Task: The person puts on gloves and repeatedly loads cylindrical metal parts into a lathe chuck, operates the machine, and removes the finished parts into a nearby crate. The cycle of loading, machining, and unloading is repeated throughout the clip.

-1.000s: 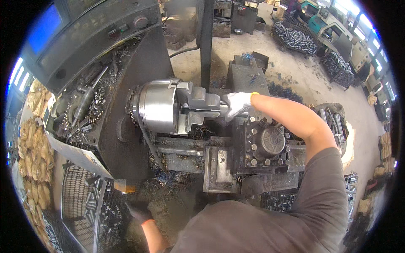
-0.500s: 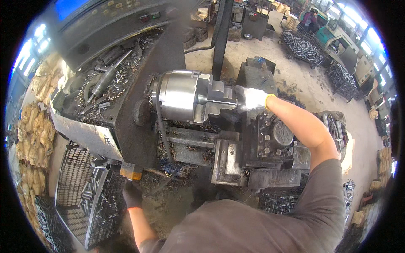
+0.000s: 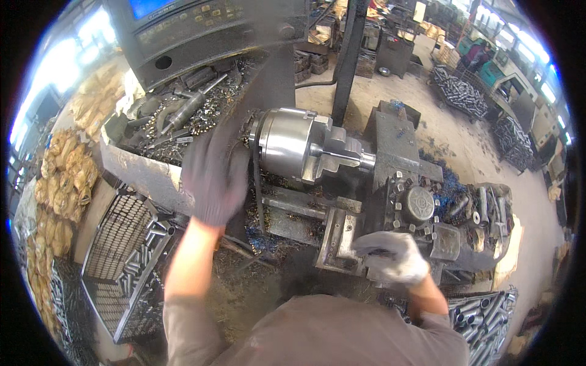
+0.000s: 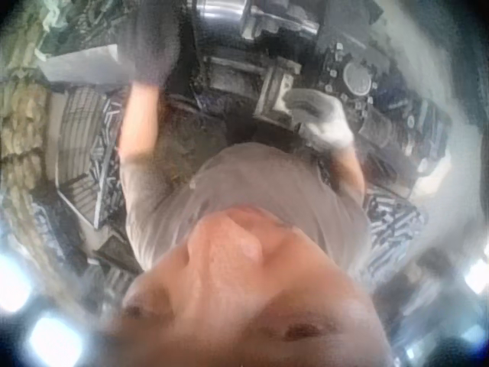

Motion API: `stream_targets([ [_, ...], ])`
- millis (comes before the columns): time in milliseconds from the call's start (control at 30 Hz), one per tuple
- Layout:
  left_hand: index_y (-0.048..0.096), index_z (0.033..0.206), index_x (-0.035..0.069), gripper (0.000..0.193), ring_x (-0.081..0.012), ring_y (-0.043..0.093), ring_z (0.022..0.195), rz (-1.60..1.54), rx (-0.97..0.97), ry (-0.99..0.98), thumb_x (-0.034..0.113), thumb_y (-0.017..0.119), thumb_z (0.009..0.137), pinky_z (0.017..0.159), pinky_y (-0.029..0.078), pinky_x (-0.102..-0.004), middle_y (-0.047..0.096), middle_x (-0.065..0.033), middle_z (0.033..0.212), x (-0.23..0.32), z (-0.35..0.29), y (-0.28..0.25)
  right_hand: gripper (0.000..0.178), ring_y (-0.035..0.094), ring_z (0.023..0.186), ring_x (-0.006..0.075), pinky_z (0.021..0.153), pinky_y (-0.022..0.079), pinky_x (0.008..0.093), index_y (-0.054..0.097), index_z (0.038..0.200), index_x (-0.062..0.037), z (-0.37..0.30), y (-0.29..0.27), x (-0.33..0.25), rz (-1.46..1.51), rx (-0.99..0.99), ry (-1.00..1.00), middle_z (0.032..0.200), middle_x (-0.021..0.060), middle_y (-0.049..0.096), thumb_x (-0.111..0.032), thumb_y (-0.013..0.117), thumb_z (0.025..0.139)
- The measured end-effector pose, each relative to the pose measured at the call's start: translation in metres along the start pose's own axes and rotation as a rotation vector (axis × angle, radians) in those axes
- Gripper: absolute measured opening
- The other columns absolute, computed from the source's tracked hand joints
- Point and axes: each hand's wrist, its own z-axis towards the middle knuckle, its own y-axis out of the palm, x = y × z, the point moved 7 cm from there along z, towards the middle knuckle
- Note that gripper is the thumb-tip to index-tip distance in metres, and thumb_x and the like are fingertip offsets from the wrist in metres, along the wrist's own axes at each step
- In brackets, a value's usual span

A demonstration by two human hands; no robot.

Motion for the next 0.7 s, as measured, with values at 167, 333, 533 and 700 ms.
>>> stream_targets([
  [167, 0.018, 0.17, 0.013, 0.089, -0.042, 0.075, 0.108, 0.304, -0.394, -0.257, 0.043, 0.063, 0.099, 0.092, 0.058, -0.0535, 0.074, -0.0222, 0.122, -0.043, 0.149, 0.149, 0.038, 0.078, 0.109, 0.0272, 0.096, 0.061, 0.0381, 0.074, 0.128, -0.0002, -0.006, 0.019, 0.041, 0.061, -0.011, 0.145, 0.119, 0.0185, 0.079, -0.009, 0.077, 0.091],
  [333, 0.003, 0.174, 0.019, 0.1, -0.0441, 0.073, 0.117, 0.228, -0.528, -0.4, 0.05, 0.061, 0.099, 0.104, 0.054, -0.0577, 0.07, -0.0251, 0.136, -0.065, 0.156, 0.187, 0.035, 0.077, 0.11, 0.0234, 0.098, 0.06, 0.0375, 0.076, 0.126, -0.0004, -0.029, 0.02, 0.061, 0.147, 0.021, 0.277, 0.118, 0.0176, 0.079, -0.01, 0.076, 0.093],
  [533, 0.067, 0.141, 0.011, 0.055, -0.0371, 0.073, 0.084, -0.095, -0.201, 0.279, 0.032, 0.077, 0.091, 0.074, 0.061, -0.0466, 0.075, -0.0147, 0.105, 0.06, -0.033, 0.074, 0.034, 0.077, 0.111, 0.0204, 0.098, 0.06, 0.0351, 0.074, 0.128, -0.0012, -0.013, 0.091, 0.071, 0.161, -0.208, 0.239, 0.12, 0.0144, 0.079, -0.011, 0.076, 0.096],
  [700, 0.069, 0.138, 0.018, 0.048, -0.0315, 0.075, 0.112, -0.197, -0.567, -1.055, 0.05, 0.066, 0.101, 0.093, 0.059, -0.0447, 0.077, -0.014, 0.123, 0.019, -0.438, -0.085, 0.019, 0.078, 0.107, 0.0259, 0.093, 0.062, 0.0363, 0.079, 0.11, -0.0033, 0.011, 0.225, 0.039, 0.148, -0.438, -0.104, 0.119, 0.0147, 0.079, -0.011, 0.076, 0.092],
])
